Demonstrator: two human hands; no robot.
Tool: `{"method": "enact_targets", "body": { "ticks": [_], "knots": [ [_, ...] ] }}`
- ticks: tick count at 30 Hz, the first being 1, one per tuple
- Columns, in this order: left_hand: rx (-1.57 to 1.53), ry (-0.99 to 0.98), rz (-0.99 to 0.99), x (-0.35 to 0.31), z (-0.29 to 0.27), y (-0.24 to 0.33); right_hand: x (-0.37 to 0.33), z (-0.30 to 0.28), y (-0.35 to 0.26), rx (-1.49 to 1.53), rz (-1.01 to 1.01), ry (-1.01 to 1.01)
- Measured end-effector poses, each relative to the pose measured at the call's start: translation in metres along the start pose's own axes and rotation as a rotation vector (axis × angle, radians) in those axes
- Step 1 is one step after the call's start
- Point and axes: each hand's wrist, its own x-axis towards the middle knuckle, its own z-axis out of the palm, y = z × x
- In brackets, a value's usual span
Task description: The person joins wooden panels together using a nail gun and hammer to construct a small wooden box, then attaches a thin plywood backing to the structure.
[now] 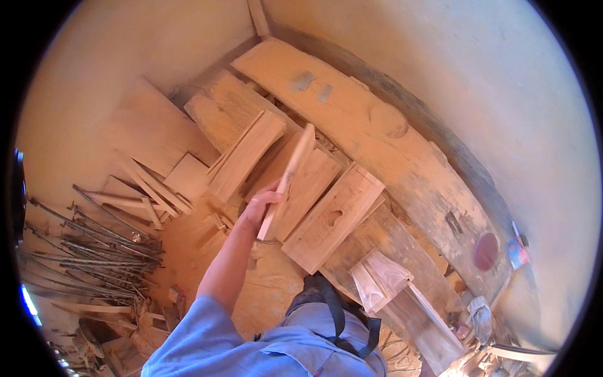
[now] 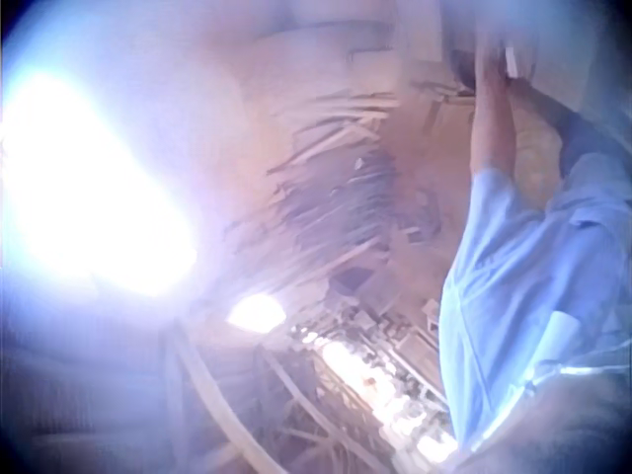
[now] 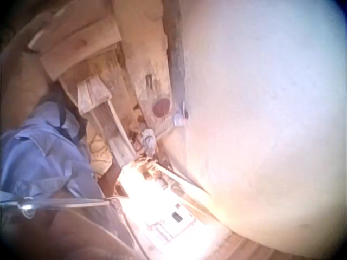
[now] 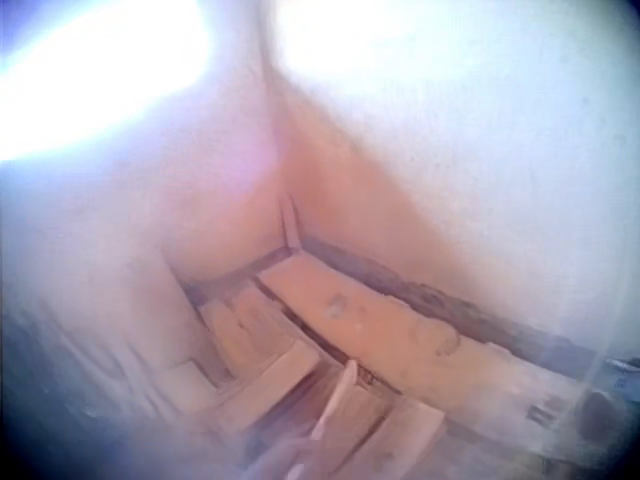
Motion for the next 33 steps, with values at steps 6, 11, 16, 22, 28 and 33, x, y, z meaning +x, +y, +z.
{"method": "enact_targets", "body": {
  "ticks": [6, 11, 16, 22, 28, 33],
  "knots": [
    [-0.658, -0.308, 0.16, -0.079, 0.082, 0.019, 0.034, -0.004, -0.016, -0.071, -0.021, -0.08],
    [-0.737, -0.393, 0.33, -0.118, 0.161, 0.002, 0.077, -0.067, -0.042, -0.135, -0.13, -0.11],
    [-0.492, -0.197, 0.408, -0.166, 0.21, -0.016, 0.128, -0.141, -0.042, -0.153, -0.208, -0.18],
    [-0.312, 0.057, 0.369, -0.197, 0.184, -0.038, 0.15, -0.171, -0.032, -0.124, -0.478, 0.068],
    [-0.166, 0.121, 0.367, -0.244, 0.212, 0.002, 0.097, -0.184, -0.053, -0.283, -0.722, 0.465],
    [-0.176, -0.135, 0.428, -0.257, 0.204, 0.019, 0.11, -0.218, -0.009, -0.479, -0.561, 0.578]
  ]
}}
